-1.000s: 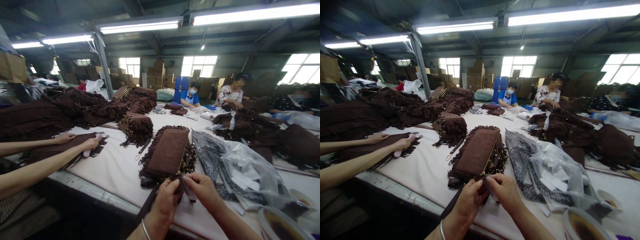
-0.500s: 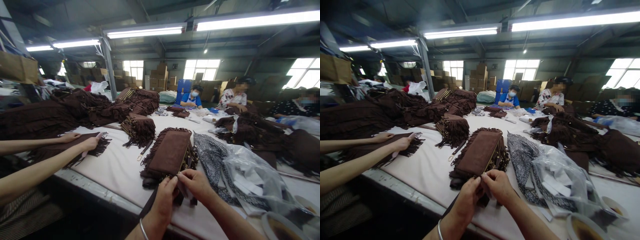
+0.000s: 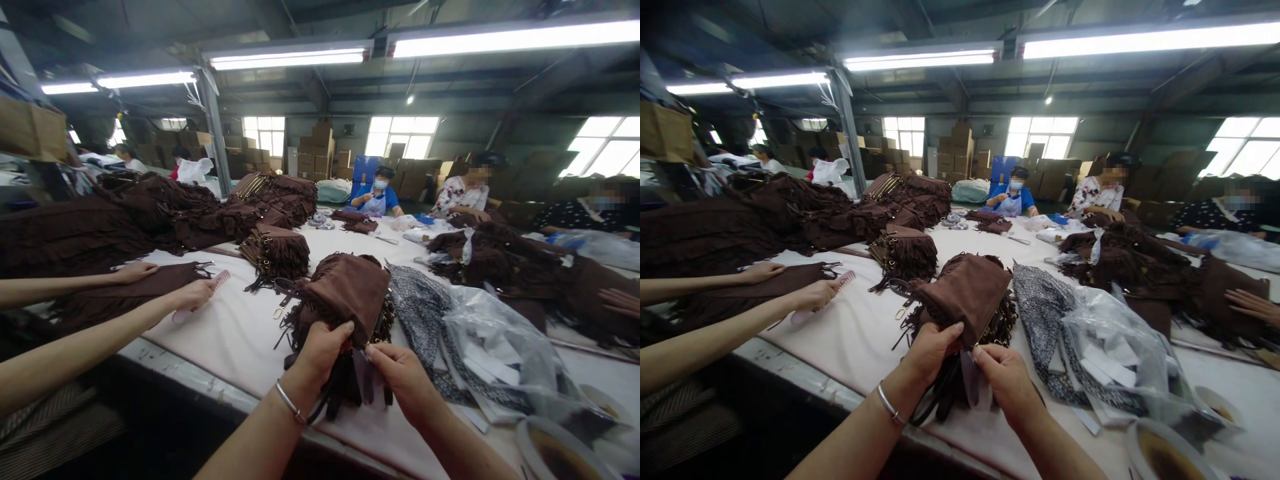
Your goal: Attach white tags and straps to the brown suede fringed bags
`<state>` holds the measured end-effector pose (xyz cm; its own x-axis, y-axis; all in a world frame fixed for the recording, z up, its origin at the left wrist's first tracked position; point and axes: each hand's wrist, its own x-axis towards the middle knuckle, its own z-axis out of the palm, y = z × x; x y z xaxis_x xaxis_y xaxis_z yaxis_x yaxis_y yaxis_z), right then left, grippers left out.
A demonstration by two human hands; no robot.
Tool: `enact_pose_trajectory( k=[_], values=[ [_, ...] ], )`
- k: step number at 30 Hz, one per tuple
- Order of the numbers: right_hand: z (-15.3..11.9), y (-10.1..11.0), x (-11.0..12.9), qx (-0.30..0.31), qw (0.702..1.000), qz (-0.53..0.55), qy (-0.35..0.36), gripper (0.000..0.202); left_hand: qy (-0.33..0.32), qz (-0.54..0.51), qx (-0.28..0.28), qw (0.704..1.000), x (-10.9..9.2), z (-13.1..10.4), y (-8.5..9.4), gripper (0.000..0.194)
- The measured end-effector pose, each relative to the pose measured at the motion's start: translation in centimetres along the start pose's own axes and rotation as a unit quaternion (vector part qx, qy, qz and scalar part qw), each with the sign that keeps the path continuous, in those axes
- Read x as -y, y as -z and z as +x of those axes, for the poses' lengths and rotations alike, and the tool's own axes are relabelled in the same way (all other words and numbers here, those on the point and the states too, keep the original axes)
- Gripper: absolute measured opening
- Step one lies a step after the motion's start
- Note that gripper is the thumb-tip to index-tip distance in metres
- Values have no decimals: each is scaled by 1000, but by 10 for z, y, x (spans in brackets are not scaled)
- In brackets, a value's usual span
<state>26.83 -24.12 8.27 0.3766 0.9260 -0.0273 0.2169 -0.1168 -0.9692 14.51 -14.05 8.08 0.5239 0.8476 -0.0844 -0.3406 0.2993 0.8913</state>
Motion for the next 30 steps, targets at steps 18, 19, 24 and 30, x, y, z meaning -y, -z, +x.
enact_pose_trajectory(
  k=[18, 19, 24, 30],
  values=[
    [-5, -5, -22, -4, 1000, -8, -22, 54, -14, 154, -106, 982, 65, -52, -4, 29],
    [-5, -4, -24, -7, 1000, -13, -19, 54, -30, 174, -107, 978, 66, -53, -5, 26],
    [-1, -5, -33, -19, 999, -19, -21, 45, -187, 322, -113, 921, 70, -56, -2, 17],
    [-1, -12, -34, -39, 998, -25, -45, 37, -319, 425, -80, 843, 67, -56, 1, 23]
  ],
)
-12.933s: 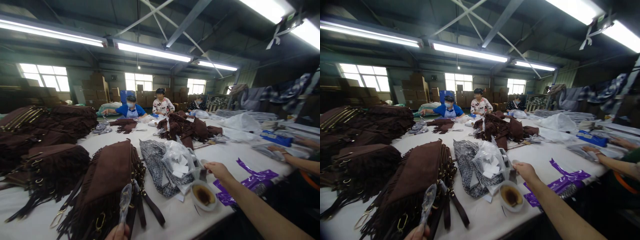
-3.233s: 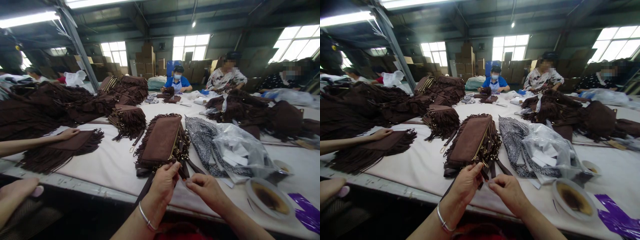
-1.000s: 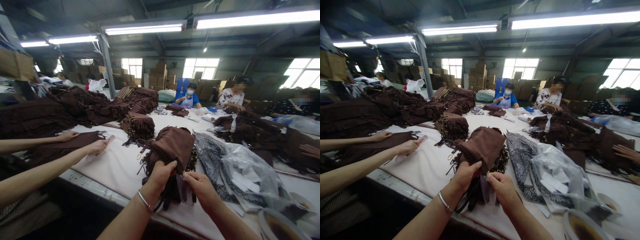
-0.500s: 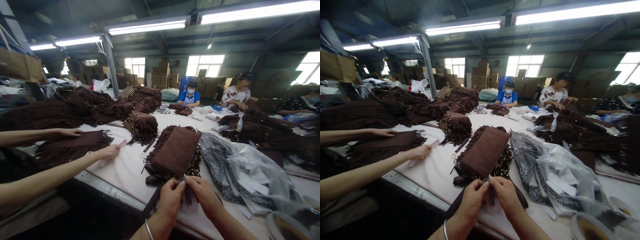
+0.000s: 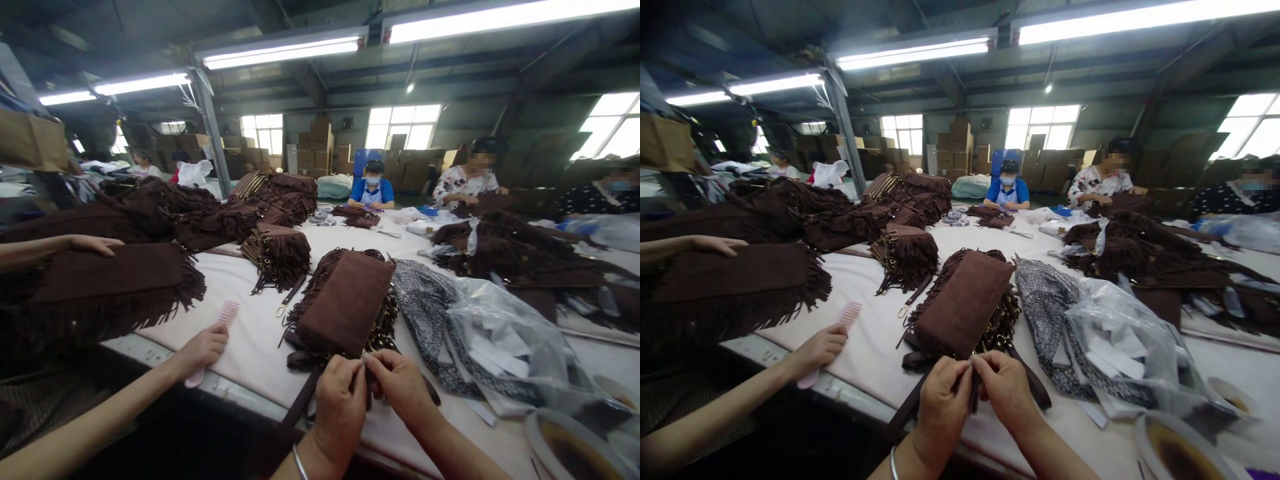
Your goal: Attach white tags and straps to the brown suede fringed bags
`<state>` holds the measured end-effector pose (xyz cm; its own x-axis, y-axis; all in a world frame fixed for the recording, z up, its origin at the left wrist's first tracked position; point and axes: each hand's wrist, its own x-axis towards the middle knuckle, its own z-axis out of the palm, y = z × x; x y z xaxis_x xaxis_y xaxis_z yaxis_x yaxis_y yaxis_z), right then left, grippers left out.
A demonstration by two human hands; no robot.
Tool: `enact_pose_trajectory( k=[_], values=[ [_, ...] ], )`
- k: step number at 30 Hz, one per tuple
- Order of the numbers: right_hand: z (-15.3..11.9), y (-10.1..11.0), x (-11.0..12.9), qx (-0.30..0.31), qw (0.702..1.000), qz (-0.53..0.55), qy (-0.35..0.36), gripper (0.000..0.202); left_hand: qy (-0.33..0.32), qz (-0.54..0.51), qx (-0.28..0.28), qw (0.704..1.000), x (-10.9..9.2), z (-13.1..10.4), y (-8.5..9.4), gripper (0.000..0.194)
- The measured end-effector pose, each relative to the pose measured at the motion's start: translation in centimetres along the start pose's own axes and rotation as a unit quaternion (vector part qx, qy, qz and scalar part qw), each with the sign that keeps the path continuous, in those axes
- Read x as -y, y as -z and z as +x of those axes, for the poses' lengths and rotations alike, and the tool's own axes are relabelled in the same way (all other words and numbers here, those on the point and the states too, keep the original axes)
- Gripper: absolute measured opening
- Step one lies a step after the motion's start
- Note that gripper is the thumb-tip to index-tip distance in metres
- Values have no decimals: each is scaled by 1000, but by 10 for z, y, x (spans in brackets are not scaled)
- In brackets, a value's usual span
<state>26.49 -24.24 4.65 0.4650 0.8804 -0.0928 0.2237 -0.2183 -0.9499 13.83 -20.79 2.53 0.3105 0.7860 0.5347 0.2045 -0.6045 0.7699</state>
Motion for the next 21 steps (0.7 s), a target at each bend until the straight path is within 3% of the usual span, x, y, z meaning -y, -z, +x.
enact_pose_trajectory(
  k=[9, 14, 18, 20, 21],
  values=[
    [-11, 10, 2, 80, 993, -20, 89, 42, -79, 173, -3, 982, -5, 4, 0, 22],
    [-4, 8, -2, 88, 995, 43, 18, 41, -161, 230, 19, 960, -5, -5, 1, 23],
    [-1, 7, -4, 81, 996, 8, 27, 41, -189, 169, 48, 966, -10, -15, 10, 38],
    [-2, 7, -3, 79, 996, -12, 40, 41, -144, 77, 78, 983, -13, -18, 17, 33],
    [-3, 7, -2, 80, 996, -16, 40, 40, -87, 21, 91, 992, -13, -19, 20, 29]
  ],
)
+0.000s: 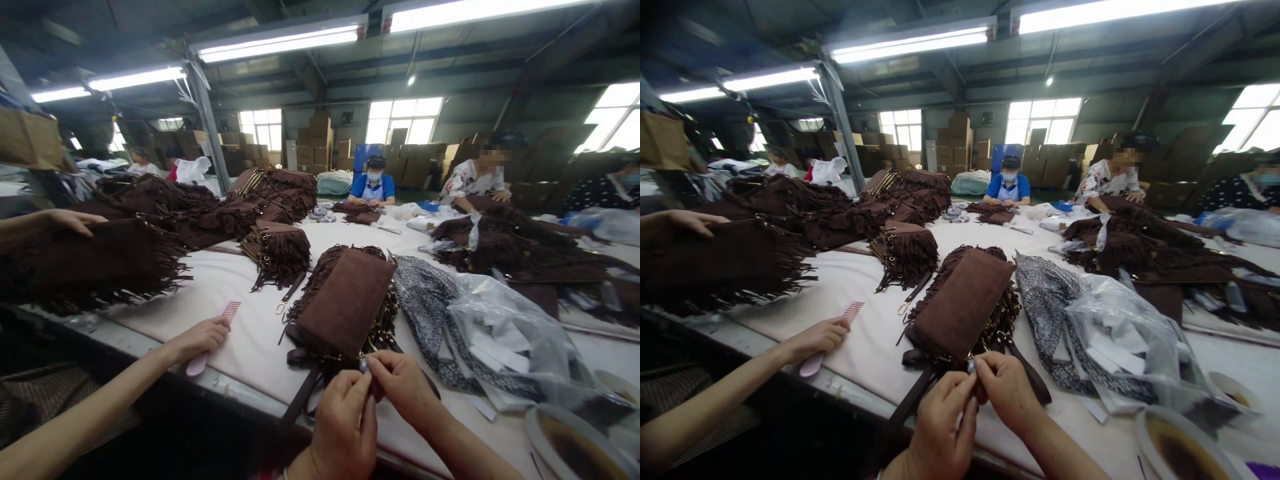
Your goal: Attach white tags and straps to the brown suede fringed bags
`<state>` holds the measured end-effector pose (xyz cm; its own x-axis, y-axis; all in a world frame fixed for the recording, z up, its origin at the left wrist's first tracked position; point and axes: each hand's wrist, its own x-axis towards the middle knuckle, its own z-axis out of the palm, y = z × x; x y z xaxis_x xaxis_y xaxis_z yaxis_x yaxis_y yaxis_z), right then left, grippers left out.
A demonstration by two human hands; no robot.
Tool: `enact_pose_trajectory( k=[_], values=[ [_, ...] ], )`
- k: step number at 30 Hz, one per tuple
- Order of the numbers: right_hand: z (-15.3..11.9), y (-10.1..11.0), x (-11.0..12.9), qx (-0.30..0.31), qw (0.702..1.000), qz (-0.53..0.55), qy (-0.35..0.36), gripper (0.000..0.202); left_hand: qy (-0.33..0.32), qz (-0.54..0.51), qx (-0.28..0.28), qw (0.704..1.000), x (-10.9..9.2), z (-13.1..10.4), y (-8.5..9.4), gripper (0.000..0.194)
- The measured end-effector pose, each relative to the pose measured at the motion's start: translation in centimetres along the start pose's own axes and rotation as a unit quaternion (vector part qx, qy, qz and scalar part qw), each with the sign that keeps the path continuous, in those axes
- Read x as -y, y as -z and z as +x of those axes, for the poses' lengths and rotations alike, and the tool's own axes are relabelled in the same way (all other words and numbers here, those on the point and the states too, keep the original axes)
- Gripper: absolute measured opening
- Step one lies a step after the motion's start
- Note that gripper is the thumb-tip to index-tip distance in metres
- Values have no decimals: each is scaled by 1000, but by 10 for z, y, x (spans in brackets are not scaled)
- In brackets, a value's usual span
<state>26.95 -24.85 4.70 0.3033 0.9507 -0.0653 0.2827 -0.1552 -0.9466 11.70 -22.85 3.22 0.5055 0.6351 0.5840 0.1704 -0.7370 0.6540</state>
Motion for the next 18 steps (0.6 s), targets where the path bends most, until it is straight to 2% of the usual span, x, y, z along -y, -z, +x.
enact_pose_trajectory(
  k=[1, 3, 5, 7, 13, 16, 18],
  values=[
    [-1, -1, 1, 3, 1000, 0, -3, 41, 71, -65, 5, 995, 0, 0, 2, 25],
    [-2, -3, 2, 13, 1000, 2, -12, 40, 220, -169, 4, 961, 0, 1, 3, 25],
    [-3, -6, 3, 15, 1000, -5, -17, 39, 309, -205, -4, 928, 1, 4, 1, 32],
    [-3, -8, 4, 10, 1000, -20, -13, 38, 329, -184, -12, 926, 2, 8, -3, 35],
    [-5, -13, 12, -3, 997, -74, 37, 37, 298, -85, -32, 950, 0, 14, -6, 37],
    [-8, -13, 15, -9, 985, -143, 98, 36, 299, -99, -12, 949, -1, 16, -2, 36],
    [-8, -12, 15, -28, 965, -212, 154, 35, 303, -115, 1, 946, -1, 17, 1, 36]
  ],
)
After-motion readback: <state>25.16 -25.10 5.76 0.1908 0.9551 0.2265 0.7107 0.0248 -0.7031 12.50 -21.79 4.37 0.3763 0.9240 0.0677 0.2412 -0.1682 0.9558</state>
